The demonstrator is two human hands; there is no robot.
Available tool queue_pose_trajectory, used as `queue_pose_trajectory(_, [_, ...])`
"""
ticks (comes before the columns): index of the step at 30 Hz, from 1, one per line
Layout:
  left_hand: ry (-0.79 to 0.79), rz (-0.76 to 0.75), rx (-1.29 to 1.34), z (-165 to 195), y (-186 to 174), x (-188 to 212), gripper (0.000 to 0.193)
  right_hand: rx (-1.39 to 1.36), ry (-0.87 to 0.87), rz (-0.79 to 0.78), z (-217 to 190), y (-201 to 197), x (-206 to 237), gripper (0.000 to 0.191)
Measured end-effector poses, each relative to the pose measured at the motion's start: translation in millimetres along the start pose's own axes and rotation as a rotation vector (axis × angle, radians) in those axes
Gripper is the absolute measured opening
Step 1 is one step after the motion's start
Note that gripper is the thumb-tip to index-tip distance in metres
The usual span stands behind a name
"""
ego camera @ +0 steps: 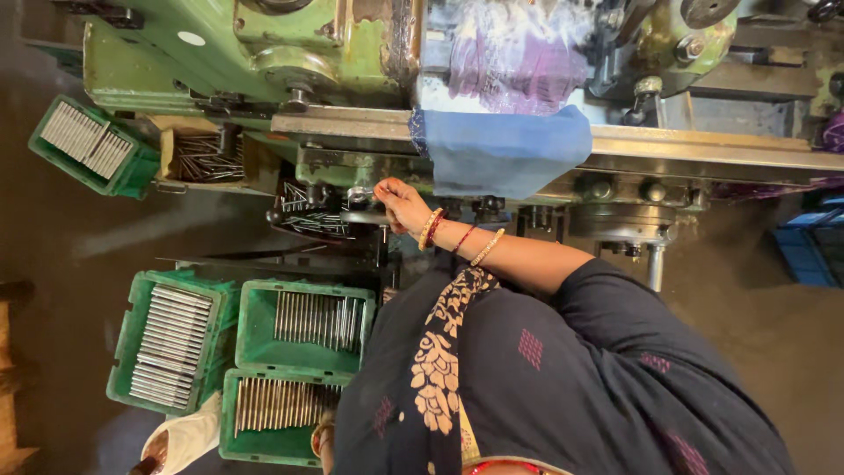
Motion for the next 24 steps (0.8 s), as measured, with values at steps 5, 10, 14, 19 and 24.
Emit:
queue_pose_trajectory(5, [0.067,-0.016,-0.051,3.2,-23.2,-2.2,0.029,0.051,-0.012,-0.035,-0.7,5.3,4.5,0.021])
queue_pose_trajectory(10, [0.327,0.222,0.258,46.2,-116.7,-34.6,0.030,0.063,0.004,-0.086,-4.2,15.9,5.1,0.021])
queue_pose_trajectory(14, [0.650,0.229,0.931,149.7,-138.0,-68.0,0.032,0.011,0.047,-0.088,-8.3,24.4,4.1,0.020])
queue_pose_trajectory(19, [0.848,-0.092,0.870,337.7,-36.6,-49.4,0.034,-0.143,0.090,-0.139,-23.4,36.7,6.8,0.022])
queue_pose_trajectory(24, [1.058,-0.388,0.696,445.1,48.4,50.1,0.052,-0.225,0.106,-0.115,-32.6,29.4,26.1,0.021])
Point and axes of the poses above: each hand's wrist, its own x-axis away from the middle knuckle, its own y-axis out of the palm, z = x × y, the point moved 7 cm from there along -x, towards the middle knuckle, and after that the axes turned 12 degrees about y, right-handed, at the moved point
